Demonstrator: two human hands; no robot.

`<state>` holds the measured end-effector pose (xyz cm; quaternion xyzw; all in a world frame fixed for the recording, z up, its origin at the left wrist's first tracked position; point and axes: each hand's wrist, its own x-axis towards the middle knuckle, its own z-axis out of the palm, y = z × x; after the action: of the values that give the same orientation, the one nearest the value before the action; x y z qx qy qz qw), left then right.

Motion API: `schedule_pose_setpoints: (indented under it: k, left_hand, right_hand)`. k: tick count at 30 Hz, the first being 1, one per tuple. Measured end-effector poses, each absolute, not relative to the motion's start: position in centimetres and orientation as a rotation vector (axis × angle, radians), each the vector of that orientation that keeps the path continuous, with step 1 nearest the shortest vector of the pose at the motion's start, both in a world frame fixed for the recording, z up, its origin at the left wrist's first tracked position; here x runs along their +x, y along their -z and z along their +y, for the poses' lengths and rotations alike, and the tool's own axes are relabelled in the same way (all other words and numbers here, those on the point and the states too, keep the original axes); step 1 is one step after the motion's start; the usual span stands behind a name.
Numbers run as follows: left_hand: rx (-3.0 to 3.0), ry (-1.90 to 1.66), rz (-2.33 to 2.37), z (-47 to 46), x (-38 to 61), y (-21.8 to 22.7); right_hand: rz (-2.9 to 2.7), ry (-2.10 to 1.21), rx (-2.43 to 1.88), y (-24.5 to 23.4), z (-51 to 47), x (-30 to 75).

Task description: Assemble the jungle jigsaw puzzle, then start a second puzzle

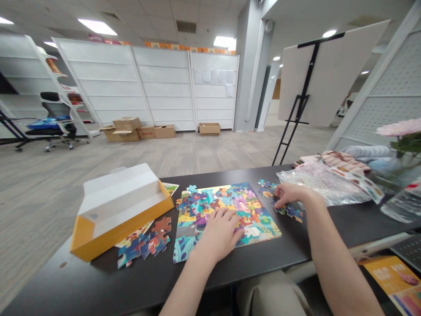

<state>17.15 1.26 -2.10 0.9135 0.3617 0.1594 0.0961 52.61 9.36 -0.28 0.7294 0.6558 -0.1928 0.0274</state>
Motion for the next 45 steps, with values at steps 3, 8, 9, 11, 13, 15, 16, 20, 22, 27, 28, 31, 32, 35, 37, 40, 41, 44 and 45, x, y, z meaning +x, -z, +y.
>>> schedule_pose_setpoints:
  k: [3, 8, 9, 11, 13, 15, 16, 20, 22, 27, 28, 31, 32, 35, 37, 40, 41, 44, 45]
  left_hand:
    - [2.709, -0.473, 1.080, 1.4, 17.3, 2.2]
    - [2.702, -0.449, 1.090, 1.5, 17.4, 2.3]
    - [2.702, -0.447, 1.089, 1.5, 17.4, 2.2]
    - [2.703, -0.449, 1.088, 1.5, 17.4, 2.1]
    - [2.705, -0.453, 1.091, 1.4, 17.3, 2.1]
    - [2.707, -0.455, 1.097, 1.4, 17.3, 2.1]
    - [2.708, -0.456, 1.098, 1.4, 17.3, 2.2]
    - [2.711, -0.469, 1.088, 1.5, 17.3, 2.5]
    - [2.710, -0.469, 1.083, 1.5, 17.3, 2.5]
    - [2.695, -0.446, 1.100, 1.4, 17.3, 2.2]
    - [2.695, -0.444, 1.099, 1.4, 17.3, 2.2]
    - [2.700, -0.458, 1.092, 1.4, 17.3, 2.3]
    - [2.701, -0.466, 1.091, 1.4, 17.3, 2.4]
    - [2.699, -0.480, 1.085, 1.4, 17.2, 2.5]
    - [2.696, -0.478, 1.079, 1.4, 17.2, 2.5]
    - [2.694, -0.473, 1.073, 1.4, 17.1, 2.5]
    - [2.694, -0.471, 1.072, 1.4, 17.1, 2.5]
    - [2.693, -0.468, 1.081, 1.3, 17.1, 2.5]
    - [2.691, -0.466, 1.082, 1.3, 17.1, 2.5]
  right_hand:
    - [2.102, 0.691, 2.200, 0.4, 9.4, 52.2]
    - [2.322, 0.977, 2.078, -0.5, 9.3, 51.4]
    - [2.373, 1.024, 2.060, -0.9, 9.2, 51.2]
    - [2.464, 1.085, 2.063, -1.5, 9.0, 51.1]
    - [2.514, 1.105, 2.142, -1.8, 8.9, 51.4]
    - [2.531, 1.046, 2.301, -1.7, 9.0, 52.1]
    - [2.527, 0.984, 2.386, -1.6, 9.2, 52.6]
    - [2.369, 0.600, 2.603, -0.9, 9.8, 54.4]
    - [2.231, 0.369, 2.655, -0.8, 9.9, 54.6]
    - [2.239, 0.429, 2.404, -0.8, 9.3, 53.4]
    - [2.225, 0.545, 2.321, -0.7, 9.2, 53.2]
    - [2.112, 0.615, 2.279, -0.5, 9.1, 53.3]
    - [2.081, 0.537, 2.330, -0.5, 9.2, 53.5]
    - [1.980, 0.236, 2.515, -0.2, 9.9, 54.4]
    - [1.944, 0.105, 2.579, 0.3, 10.5, 54.6]
    - [1.981, 0.002, 2.567, 1.3, 11.2, 54.4]
    - [1.994, -0.002, 2.551, 1.7, 11.4, 54.3]
    - [2.012, 0.056, 2.525, 2.4, 11.9, 54.0]
    - [2.019, 0.079, 2.522, 2.5, 12.0, 54.0]
